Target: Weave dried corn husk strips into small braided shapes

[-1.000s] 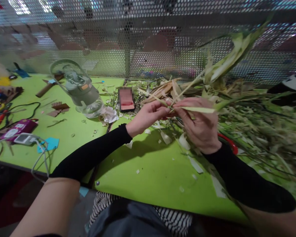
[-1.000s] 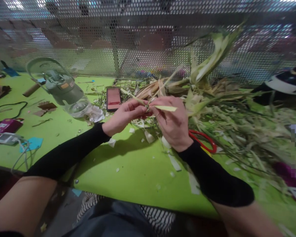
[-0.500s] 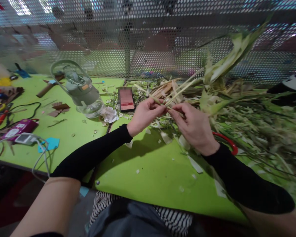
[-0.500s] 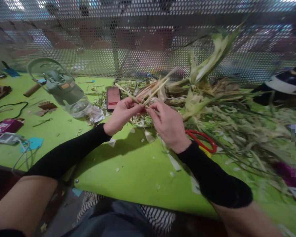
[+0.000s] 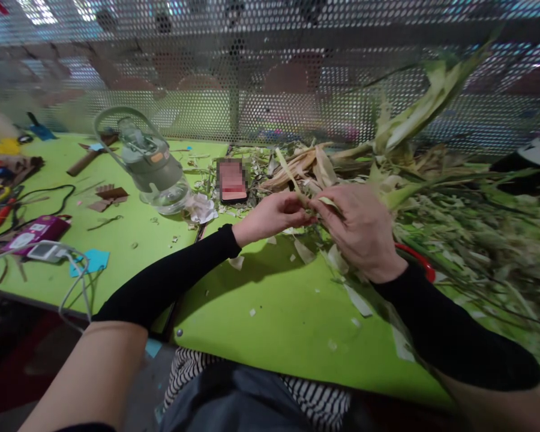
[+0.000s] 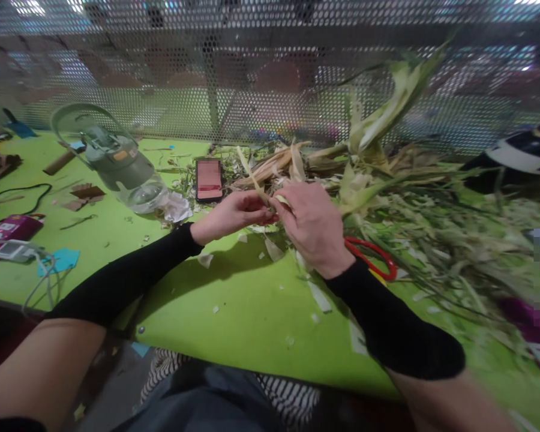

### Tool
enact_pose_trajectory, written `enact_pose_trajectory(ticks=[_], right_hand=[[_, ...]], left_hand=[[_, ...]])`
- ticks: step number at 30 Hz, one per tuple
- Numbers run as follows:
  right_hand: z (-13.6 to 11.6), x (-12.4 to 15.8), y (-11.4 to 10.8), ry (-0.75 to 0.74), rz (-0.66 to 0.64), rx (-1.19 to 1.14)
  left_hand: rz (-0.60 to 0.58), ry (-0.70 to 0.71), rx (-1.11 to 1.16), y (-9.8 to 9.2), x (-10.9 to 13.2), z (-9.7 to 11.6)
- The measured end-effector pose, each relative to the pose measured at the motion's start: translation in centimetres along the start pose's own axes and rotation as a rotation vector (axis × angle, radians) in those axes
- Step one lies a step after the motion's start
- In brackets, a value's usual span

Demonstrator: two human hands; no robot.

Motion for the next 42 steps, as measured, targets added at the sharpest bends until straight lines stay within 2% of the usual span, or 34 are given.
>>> enact_pose_trajectory(ticks=[3,7,10,13,16,20,32,37,42], right_hand=[[0.4,0.2,0.5,0.053,-0.026,-0.043],[0.3,0.3,0.0,0.082,0.027,-0.054],[-0.1,0.1,-0.5,0.033,0.090,-0.017],[-0.3,0.1,-0.4,0.005,0.078,0.014],[0.3,0.3,-0.2,0.051,0.060,0.025],[0.4,0.4,-0.4,0.004,0.083,0.051],[0.7,0.4,0.2,-0.005,0.000,0.199],[2.0,0.4,2.1,0.090,-0.115,-0.095],[3.4,1.1,1.1,0.248,0.099,-0.248]], left_hand=[[0.026,0.001,-0.014,0.2,0.1,-0.1],[0.039,0.018,0.033,0.2,0.4,0.1],[0.104,0.027,0.104,-0.7,0.6,0.5],[0.169,0.031,0.156,-1.6,0.7,0.7],[0.166,0.015,0.165,-1.6,0.6,0.7],[0.161,0.026,0.152,-1.3,0.7,0.7],[0.177,0.035,0.184,-1.3,0.5,0.4],[0.150,0.023,0.155,-1.0,0.4,0.3],[0.066,-0.025,0.105,-0.2,0.5,0.0]])
Point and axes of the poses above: each hand's wrist, its own x-axis away from the middle knuckle, its own y-axis out of the palm, z = x × y, the point moved 9 cm from there along -x, towards the middle knuckle, and after that the axes turned 14 degrees about -y, right-handed, at the moved point
